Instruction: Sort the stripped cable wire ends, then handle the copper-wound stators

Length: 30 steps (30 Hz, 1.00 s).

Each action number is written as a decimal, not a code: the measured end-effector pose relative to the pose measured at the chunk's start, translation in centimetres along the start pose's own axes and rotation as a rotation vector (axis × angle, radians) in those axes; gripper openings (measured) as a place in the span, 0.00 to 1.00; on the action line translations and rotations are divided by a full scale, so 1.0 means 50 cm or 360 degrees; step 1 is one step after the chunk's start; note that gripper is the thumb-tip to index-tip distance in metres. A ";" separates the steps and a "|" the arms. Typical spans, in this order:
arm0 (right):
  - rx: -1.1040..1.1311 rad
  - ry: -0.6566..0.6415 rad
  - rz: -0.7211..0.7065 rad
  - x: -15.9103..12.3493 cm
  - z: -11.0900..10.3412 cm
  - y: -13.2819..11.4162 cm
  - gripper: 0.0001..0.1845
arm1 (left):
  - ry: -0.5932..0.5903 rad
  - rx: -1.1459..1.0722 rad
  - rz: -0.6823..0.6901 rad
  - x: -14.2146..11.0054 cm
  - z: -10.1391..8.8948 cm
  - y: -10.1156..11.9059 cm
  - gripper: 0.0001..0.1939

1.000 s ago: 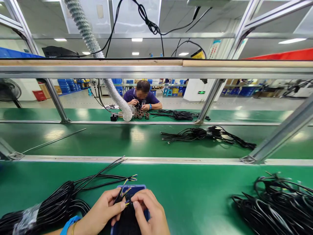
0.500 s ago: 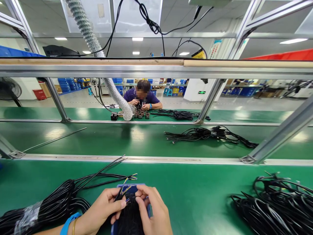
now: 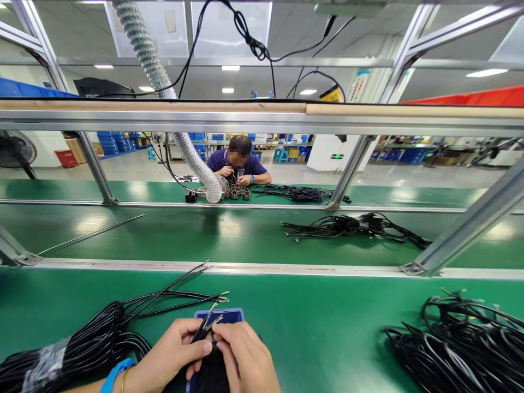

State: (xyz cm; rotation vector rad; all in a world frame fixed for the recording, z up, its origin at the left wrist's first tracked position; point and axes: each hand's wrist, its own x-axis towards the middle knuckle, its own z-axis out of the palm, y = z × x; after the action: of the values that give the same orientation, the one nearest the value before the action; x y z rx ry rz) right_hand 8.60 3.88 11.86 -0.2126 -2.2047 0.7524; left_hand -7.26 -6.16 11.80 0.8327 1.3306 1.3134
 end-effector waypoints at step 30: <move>0.0531 0.0042 0.0261 0.003 0.003 -0.002 0.12 | -0.0086 -0.0102 0.0013 -0.014 0.004 0.034 0.11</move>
State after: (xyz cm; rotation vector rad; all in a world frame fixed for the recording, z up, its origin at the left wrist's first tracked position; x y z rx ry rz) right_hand 8.41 3.81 11.92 -0.2343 -2.0165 1.1863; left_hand -7.26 -6.50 13.63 0.8247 1.2380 1.3239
